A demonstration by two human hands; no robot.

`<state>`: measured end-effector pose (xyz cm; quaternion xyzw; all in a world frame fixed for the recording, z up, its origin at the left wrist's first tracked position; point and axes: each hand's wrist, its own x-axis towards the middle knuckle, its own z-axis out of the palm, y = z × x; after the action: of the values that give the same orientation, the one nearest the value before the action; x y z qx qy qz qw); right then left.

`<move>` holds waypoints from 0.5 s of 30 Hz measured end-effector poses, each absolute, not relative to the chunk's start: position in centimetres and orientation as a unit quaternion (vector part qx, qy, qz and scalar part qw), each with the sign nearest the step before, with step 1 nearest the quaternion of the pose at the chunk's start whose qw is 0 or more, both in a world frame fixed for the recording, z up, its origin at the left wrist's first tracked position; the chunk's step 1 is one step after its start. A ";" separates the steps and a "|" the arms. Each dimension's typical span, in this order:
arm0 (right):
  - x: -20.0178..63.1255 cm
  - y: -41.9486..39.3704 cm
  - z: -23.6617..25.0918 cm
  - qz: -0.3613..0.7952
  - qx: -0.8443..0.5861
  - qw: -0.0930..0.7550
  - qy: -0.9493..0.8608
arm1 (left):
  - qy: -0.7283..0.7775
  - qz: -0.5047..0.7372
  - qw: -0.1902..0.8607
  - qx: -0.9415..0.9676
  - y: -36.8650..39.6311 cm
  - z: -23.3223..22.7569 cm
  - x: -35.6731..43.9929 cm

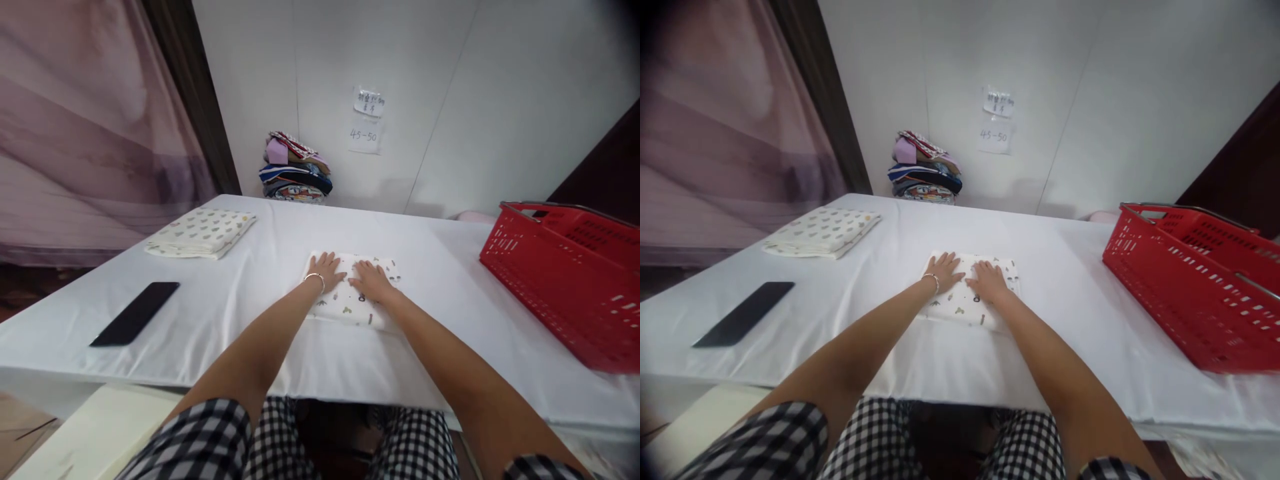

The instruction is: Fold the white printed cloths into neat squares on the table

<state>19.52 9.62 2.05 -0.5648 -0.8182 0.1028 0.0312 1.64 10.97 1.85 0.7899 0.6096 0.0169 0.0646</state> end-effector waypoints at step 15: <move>20.7 11.9 0.3 0.094 -0.626 0.046 -0.772 | 0.661 0.013 0.083 0.746 13.6 1.0 0.1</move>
<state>20.72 11.89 0.31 -0.6264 -0.7725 0.0938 0.0459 0.08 13.58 0.98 0.7460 0.6607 0.0126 0.0826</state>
